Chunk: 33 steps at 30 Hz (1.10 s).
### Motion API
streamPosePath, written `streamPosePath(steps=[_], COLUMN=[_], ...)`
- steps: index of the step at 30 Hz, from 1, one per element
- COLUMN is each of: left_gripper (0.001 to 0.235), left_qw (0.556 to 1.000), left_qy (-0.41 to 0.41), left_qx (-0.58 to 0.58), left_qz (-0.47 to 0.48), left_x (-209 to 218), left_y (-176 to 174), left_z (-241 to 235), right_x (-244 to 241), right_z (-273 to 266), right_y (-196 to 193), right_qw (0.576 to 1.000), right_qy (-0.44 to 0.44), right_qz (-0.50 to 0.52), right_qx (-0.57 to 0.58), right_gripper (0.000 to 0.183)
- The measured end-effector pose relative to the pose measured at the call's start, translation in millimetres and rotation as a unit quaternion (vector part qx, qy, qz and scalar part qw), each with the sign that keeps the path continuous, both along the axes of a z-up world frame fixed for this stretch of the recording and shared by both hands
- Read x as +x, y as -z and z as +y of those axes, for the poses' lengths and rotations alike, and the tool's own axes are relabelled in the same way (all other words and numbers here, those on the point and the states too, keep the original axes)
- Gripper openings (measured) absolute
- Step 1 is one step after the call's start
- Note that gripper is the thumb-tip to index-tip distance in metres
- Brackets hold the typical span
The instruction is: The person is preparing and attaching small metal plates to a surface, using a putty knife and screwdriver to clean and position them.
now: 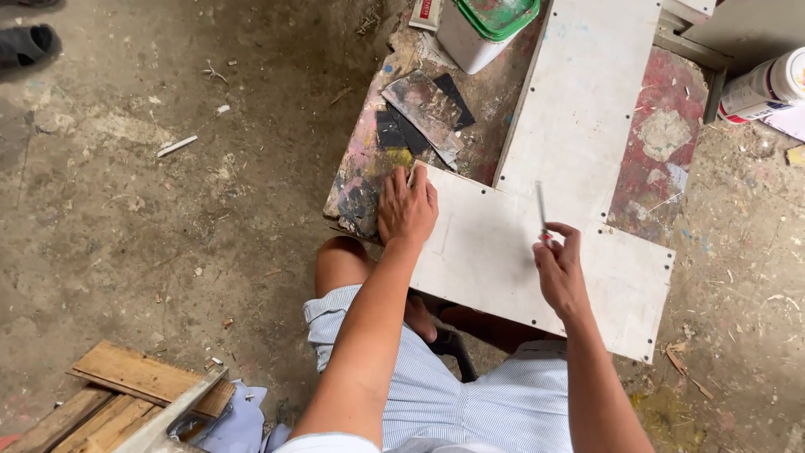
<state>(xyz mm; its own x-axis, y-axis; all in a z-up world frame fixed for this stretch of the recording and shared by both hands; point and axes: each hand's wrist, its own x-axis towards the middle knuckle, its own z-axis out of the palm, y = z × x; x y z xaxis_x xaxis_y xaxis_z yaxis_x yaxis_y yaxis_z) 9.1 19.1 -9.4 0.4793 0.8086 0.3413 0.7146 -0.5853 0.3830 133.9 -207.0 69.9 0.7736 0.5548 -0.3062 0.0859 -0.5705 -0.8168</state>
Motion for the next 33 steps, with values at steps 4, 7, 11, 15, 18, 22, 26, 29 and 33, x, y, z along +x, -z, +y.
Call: streamPosePath(steps=[4,7,11,15,18,22,26,29,33], left_gripper=[0.024,0.028,0.028,0.028,0.029,0.032,0.034,0.035,0.033], left_qw=[0.998,0.997,0.996,0.996,0.996,0.996,0.996,0.995,0.996], left_qy=[-0.033,-0.037,-0.044,-0.046,-0.048,-0.049,-0.052,-0.051,-0.047], left_qx=[-0.008,-0.002,-0.001,0.009,0.018,0.027,0.035,0.048,0.050], left_qz=[-0.061,-0.074,-0.072,-0.069,-0.073,-0.073,-0.064,-0.067,-0.060], left_x=[6.9,10.0,8.7,9.9,10.7,12.6,11.9,11.6,7.7], left_y=[25.1,29.1,15.6,16.4,18.1,22.0,24.6,24.4,17.0], left_z=[5.5,5.3,2.2,2.8,4.0,3.7,3.3,4.3,4.3], right_x=[0.6,3.3,-0.5,-2.6,-1.4,-1.1,0.9,2.7,15.5], right_z=[41.5,73.0,106.2,128.3,138.7,148.8,178.6,210.7,253.4], right_y=[-40.4,-42.1,-49.7,-44.5,-44.1,-54.3,-72.8,-74.2,-51.2], right_qw=[0.987,0.970,0.957,0.942,0.937,0.927,0.885,0.834,0.753], right_qy=[-0.113,-0.174,-0.218,-0.244,-0.250,-0.251,-0.305,-0.348,-0.412], right_qz=[-0.050,-0.137,-0.169,-0.189,-0.187,-0.189,-0.219,-0.274,-0.345], right_qx=[-0.098,-0.101,-0.089,-0.132,-0.157,-0.207,-0.274,-0.329,-0.379], right_gripper=[0.037,0.031,0.025,0.027,0.027,0.030,0.031,0.030,0.030])
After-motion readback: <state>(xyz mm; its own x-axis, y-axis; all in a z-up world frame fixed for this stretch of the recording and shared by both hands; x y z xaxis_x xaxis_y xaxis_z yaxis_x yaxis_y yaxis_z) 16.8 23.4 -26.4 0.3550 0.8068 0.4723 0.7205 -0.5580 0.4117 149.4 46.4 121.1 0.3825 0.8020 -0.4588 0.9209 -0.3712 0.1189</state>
